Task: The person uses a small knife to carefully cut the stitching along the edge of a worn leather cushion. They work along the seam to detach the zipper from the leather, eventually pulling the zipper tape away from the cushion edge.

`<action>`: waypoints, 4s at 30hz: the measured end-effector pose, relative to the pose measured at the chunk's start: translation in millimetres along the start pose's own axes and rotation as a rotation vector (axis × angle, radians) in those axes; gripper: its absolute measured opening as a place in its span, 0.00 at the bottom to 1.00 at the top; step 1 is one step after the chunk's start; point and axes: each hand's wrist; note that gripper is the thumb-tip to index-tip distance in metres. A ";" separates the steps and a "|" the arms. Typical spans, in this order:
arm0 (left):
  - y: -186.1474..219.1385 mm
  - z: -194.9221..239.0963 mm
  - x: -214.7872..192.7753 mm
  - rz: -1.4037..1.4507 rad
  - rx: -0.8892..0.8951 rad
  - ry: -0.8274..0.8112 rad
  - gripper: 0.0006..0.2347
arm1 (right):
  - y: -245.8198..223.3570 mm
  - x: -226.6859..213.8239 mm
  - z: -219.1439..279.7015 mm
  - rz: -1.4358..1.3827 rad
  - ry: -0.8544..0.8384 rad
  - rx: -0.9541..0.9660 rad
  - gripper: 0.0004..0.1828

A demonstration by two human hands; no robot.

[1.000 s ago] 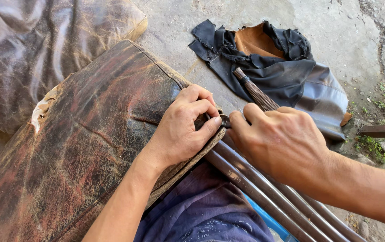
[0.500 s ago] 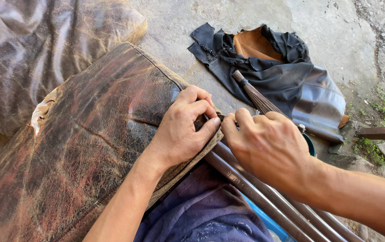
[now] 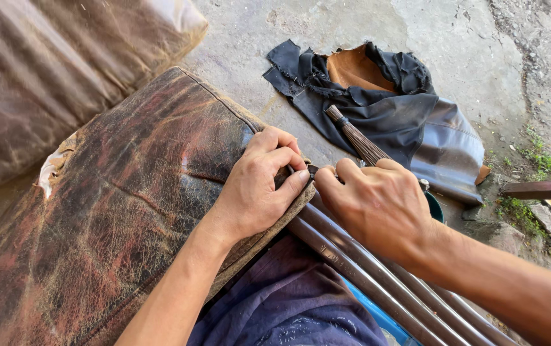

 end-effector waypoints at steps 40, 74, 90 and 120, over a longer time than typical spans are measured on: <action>67.9 21.1 -4.4 -0.606 0.072 0.003 0.05 | 1.6 78.9 -0.1 -1.814 -0.031 0.602 0.14; 73.3 61.1 8.1 0.103 -0.462 0.353 0.05 | 24.2 -43.3 -15.8 -0.305 -0.013 -0.280 0.17; 67.9 61.8 8.1 0.149 -0.484 0.330 0.07 | 21.4 -52.4 -66.8 -0.206 -0.380 -0.469 0.14; 57.3 76.2 -0.6 0.280 -0.422 0.332 0.06 | 3.5 -42.8 -71.2 -0.056 -0.525 -0.445 0.16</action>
Point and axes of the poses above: each hand's wrist, its own z-axis away from the middle knuckle, its own x-axis out of the palm, y = z × x, and after that the axes turned 4 degrees about -x, right-handed
